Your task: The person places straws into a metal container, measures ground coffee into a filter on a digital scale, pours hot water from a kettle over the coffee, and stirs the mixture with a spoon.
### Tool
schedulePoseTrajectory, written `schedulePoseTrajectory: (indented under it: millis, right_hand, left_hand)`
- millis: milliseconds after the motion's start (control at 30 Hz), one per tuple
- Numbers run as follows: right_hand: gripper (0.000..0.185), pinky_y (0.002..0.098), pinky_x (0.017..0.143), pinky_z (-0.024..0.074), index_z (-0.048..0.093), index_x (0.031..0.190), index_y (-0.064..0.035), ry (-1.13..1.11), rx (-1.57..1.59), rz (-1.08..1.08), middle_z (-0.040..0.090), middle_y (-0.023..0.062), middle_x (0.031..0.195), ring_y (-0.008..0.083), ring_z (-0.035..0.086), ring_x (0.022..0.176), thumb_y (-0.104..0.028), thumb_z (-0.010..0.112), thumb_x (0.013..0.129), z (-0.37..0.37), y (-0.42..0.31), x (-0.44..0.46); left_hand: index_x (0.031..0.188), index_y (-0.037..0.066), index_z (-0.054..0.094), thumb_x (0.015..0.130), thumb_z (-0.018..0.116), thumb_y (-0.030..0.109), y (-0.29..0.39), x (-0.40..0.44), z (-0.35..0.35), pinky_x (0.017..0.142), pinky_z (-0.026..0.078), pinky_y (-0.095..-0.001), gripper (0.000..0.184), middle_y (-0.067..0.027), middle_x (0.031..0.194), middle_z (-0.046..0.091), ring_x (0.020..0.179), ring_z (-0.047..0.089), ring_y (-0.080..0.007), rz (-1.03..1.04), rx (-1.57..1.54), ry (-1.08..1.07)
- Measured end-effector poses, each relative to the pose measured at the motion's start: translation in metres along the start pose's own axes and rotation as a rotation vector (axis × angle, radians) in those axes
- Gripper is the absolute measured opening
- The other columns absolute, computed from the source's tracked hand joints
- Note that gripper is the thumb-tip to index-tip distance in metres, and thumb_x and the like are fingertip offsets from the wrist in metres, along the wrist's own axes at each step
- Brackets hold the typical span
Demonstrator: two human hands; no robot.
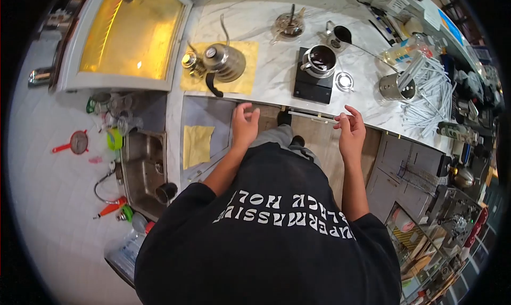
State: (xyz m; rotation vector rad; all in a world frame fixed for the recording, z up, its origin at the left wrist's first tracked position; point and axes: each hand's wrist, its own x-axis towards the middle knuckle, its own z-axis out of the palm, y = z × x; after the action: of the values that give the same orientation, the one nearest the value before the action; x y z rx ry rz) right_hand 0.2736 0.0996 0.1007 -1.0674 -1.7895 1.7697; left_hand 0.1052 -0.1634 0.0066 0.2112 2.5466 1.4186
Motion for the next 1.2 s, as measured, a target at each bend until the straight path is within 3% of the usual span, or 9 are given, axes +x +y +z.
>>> schedulePoseTrajectory:
  millis: [467, 633, 733, 800, 867, 900, 1100, 1167, 1200]
  right_hand:
    - [0.031, 0.0283, 0.085, 0.0497, 0.064, 0.122, 0.0013, -0.411, -0.02, 0.072, 0.07, 0.0068, 0.101, 0.0126, 0.063, 0.093, -0.02, 0.067, 0.1, 0.149, 0.018, -0.033]
    - [0.045, 0.0332, 0.095, 0.05, 0.065, 0.125, 0.0015, -0.486, -0.079, 0.062, 0.072, 0.0119, 0.113, 0.0202, 0.066, 0.104, -0.035, 0.067, 0.099, 0.249, -0.003, -0.023]
    - [0.049, 0.0353, 0.096, 0.05, 0.065, 0.125, 0.0017, -0.35, -0.126, -0.06, 0.073, 0.0129, 0.111, 0.0237, 0.067, 0.102, -0.04, 0.067, 0.099, 0.319, 0.018, -0.003]
    - [0.055, 0.0388, 0.099, 0.0485, 0.064, 0.124, 0.0038, -0.35, -0.091, 0.053, 0.07, 0.0175, 0.116, 0.0298, 0.065, 0.109, -0.045, 0.067, 0.098, 0.35, 0.022, 0.007]
    - [0.056, 0.0407, 0.101, 0.0469, 0.064, 0.122, 0.0051, -0.382, -0.026, 0.178, 0.068, 0.0205, 0.118, 0.033, 0.062, 0.115, -0.045, 0.067, 0.098, 0.37, 0.015, 0.012]
    - [0.058, 0.0429, 0.101, 0.046, 0.06, 0.124, 0.0071, -0.375, 0.011, 0.103, 0.062, 0.025, 0.124, 0.0361, 0.059, 0.118, -0.044, 0.067, 0.098, 0.375, 0.016, 0.008]
    - [0.058, 0.0457, 0.101, 0.043, 0.048, 0.137, 0.0029, 0.206, -0.401, -0.485, 0.055, 0.023, 0.124, 0.0375, 0.055, 0.117, -0.03, 0.071, 0.095, 0.387, -0.014, -0.03]
    - [0.049, 0.0446, 0.098, 0.0451, 0.053, 0.133, 0.0024, 0.219, -0.359, -0.652, 0.059, 0.0203, 0.119, 0.0327, 0.058, 0.112, -0.022, 0.071, 0.095, 0.386, -0.032, -0.038]
    - [0.045, 0.0442, 0.097, 0.046, 0.055, 0.131, 0.002, 0.075, -0.254, -0.505, 0.061, 0.0192, 0.117, 0.0312, 0.06, 0.11, -0.021, 0.071, 0.095, 0.388, -0.041, -0.041]
  left_hand:
    - [0.115, 0.002, 0.065, 0.095, 0.072, 0.019, -0.049, -0.071, -0.098, 0.087, 0.054, -0.036, 0.027, -0.0132, 0.122, 0.062, 0.099, 0.068, -0.0233, -0.104, -0.035, 0.127]
    - [0.115, 0.002, 0.066, 0.096, 0.071, 0.02, -0.061, -0.04, -0.149, 0.088, 0.054, -0.0361, 0.027, -0.0128, 0.122, 0.064, 0.099, 0.068, -0.0233, -0.105, -0.067, 0.171]
    - [0.114, 0.002, 0.066, 0.095, 0.071, 0.019, -0.065, -0.019, -0.175, 0.085, 0.054, -0.0355, 0.026, -0.0125, 0.123, 0.063, 0.1, 0.067, -0.0233, -0.117, -0.076, 0.178]
    - [0.112, 0.003, 0.066, 0.095, 0.071, 0.018, -0.068, 0.001, -0.185, 0.079, 0.056, -0.0347, 0.024, -0.0125, 0.123, 0.062, 0.1, 0.068, -0.0234, -0.077, -0.066, 0.191]
    - [0.115, 0.002, 0.066, 0.096, 0.071, 0.02, -0.067, 0.019, -0.193, 0.086, 0.054, -0.0348, 0.026, -0.012, 0.122, 0.063, 0.101, 0.067, -0.0226, -0.052, -0.106, 0.177]
    - [0.116, 0.002, 0.066, 0.096, 0.071, 0.02, -0.068, 0.026, -0.197, 0.089, 0.053, -0.0348, 0.027, -0.0117, 0.121, 0.064, 0.102, 0.067, -0.0223, -0.041, -0.124, 0.167]
    - [0.113, 0.003, 0.066, 0.096, 0.07, 0.019, -0.083, 0.065, -0.215, 0.086, 0.054, -0.036, 0.024, -0.0113, 0.116, 0.064, 0.097, 0.067, -0.022, -0.016, -0.153, 0.198]
    - [0.113, 0.003, 0.066, 0.096, 0.07, 0.019, -0.093, 0.073, -0.222, 0.085, 0.053, -0.0358, 0.023, -0.0109, 0.115, 0.064, 0.096, 0.066, -0.0215, -0.056, -0.154, 0.23]
    - [0.113, 0.003, 0.066, 0.096, 0.07, 0.019, -0.097, 0.075, -0.226, 0.085, 0.053, -0.0357, 0.023, -0.0107, 0.114, 0.065, 0.095, 0.066, -0.0213, -0.077, -0.154, 0.247]
